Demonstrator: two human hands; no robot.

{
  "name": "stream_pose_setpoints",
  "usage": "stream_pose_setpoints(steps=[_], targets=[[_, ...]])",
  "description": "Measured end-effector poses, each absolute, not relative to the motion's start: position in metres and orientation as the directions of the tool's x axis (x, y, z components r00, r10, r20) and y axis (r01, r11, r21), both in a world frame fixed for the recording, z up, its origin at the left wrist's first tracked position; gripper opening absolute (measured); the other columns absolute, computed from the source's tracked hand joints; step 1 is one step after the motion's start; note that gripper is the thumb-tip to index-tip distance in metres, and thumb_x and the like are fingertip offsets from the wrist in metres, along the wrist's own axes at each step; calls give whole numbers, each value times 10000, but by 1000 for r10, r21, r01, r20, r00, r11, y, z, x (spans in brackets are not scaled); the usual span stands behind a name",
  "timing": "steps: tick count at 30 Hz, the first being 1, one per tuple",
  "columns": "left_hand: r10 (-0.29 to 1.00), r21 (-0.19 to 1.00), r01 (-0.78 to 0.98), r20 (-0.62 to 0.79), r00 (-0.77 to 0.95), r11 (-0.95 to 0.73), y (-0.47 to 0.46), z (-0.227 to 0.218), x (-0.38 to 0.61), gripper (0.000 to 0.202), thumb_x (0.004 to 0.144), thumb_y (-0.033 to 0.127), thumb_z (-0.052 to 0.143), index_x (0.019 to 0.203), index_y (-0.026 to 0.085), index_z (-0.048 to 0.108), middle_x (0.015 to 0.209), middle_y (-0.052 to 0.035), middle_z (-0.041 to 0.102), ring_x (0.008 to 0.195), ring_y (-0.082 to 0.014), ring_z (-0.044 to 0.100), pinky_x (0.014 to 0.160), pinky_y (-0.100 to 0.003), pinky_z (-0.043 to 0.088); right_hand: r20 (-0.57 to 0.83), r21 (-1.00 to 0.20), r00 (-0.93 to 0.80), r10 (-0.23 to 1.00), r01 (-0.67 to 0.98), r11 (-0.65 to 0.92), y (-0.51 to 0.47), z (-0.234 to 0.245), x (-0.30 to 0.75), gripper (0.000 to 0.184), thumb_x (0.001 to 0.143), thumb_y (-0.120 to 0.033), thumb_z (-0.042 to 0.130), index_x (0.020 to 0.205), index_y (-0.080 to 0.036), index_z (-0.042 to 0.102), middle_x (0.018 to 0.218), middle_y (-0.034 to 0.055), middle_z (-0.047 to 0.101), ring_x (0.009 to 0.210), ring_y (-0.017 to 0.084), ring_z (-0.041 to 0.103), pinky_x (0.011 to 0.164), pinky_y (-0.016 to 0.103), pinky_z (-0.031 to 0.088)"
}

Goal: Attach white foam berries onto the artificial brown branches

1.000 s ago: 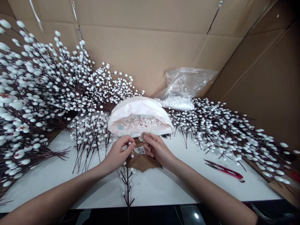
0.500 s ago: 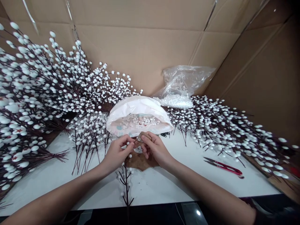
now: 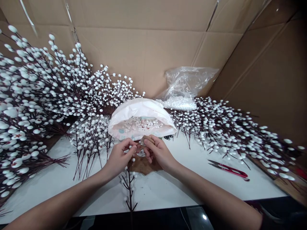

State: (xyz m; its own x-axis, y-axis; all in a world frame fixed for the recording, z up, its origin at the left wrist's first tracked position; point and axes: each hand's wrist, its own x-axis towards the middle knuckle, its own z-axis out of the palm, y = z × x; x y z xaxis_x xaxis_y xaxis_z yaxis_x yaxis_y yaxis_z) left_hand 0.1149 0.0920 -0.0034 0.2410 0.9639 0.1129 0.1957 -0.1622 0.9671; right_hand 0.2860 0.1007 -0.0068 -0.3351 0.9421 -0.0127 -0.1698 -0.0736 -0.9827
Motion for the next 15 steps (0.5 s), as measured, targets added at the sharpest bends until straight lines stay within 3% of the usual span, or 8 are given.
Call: stream_pose_setpoints(steps=[11, 15], targets=[[978, 989, 124, 58, 199, -84, 93, -9, 114, 199, 835, 372, 528, 805, 184, 584, 807, -17, 628, 657, -132, 585, 601, -233, 488, -26, -990, -342, 939, -121, -71, 98, -2, 286, 302, 856, -477, 516, 774, -203, 419, 476, -86, 485, 330, 67, 422, 366, 184, 279], [980, 989, 114, 76, 182, -97, 92, -9, 114, 190, 833, 358, 528, 784, 180, 575, 757, -9, 618, 641, -121, 564, 585, -214, 469, -29, -992, -345, 938, -106, -70, 98, -3, 287, 299, 860, -482, 507, 791, -201, 433, 477, -86, 484, 330, 66, 426, 360, 178, 274]])
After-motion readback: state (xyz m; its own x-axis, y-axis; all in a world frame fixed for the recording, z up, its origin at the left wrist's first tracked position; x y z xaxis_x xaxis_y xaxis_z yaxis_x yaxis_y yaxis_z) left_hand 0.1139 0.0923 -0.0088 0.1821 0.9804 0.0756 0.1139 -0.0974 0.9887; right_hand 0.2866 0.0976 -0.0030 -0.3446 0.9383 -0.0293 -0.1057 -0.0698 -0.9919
